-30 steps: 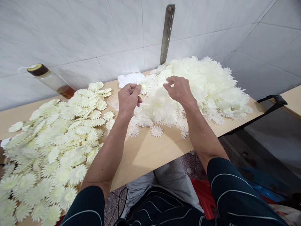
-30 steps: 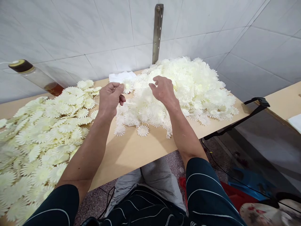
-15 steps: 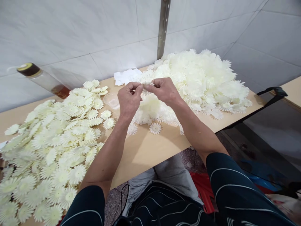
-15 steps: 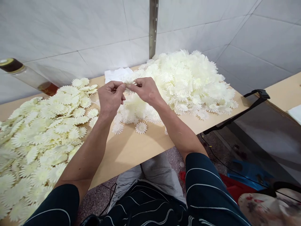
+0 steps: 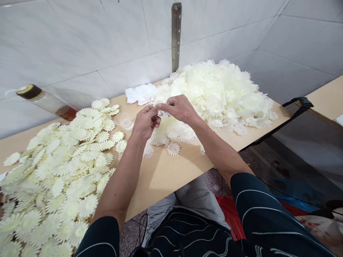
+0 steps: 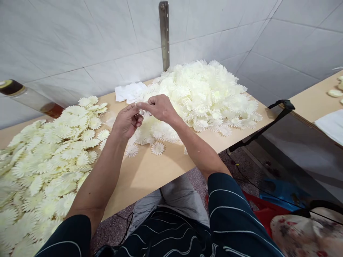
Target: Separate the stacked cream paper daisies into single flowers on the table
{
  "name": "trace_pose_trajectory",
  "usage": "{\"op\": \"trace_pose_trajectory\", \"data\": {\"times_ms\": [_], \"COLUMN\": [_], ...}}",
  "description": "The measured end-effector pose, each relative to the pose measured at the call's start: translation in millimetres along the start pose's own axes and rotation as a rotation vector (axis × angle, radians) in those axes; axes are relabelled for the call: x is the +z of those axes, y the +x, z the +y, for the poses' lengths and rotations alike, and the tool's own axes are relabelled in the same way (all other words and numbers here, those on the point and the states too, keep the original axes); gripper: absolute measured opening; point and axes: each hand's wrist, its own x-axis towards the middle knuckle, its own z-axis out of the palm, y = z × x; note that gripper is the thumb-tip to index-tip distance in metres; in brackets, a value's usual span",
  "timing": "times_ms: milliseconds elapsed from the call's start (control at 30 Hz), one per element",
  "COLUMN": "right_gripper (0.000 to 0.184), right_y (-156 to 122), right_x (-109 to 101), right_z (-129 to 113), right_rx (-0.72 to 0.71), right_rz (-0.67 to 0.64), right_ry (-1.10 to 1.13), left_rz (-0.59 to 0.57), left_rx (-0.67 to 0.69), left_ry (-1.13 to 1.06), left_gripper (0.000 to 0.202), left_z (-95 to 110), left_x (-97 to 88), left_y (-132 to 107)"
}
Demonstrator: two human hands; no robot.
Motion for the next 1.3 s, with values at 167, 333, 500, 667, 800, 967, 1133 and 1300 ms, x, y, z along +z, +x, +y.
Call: {"op": "trace_pose_trajectory", "data": {"times_ms": [167,333,500,667,800,967,1133,1300], "right_gripper": [0.085,0.069,0.057,0.059,0.064,0.064,0.051,0.061], "right_y": [1,5,8,15,22,31,35,32], "right_x": [-6,-21,-42,-52,-58,-80,-80,-50], "right_z": [4,9,10,20,31,34,12,-28], "right_rx": [0.06,0.124,0.124,0.117,0.096,0.029,-0.065,-0.132], "right_rz": [-0.082,-0.216,-0.2,-0.079,0.014,0.029,0.21,-0.021], "right_ry": [0.075,0.309,0.34,0.3,0.21,-0.275,-0.304,-0.131], "left_rz": [0.028,0.084,0.155,0.159,0.143,0.156,0.175,0.205], "left_rx": [0.019,0.099,0.097,0.132,0.191,0.204,0.219,0.274], "left_ry": [0.029,0.064,0.06,0.123,0.153,0.231,0.258,0.252], "left_gripper": [0.045,0.043,0.044,0.043,0.041,0.038,0.033,0.019], "left_z": [3,4,9,26,38,37,31,28], "left_x": [2.0,-2.1,-5.5,4.6,12.5,4.2,-5.1,2.7], "left_y": [-2,0,8,22,30,30,28,26]}}
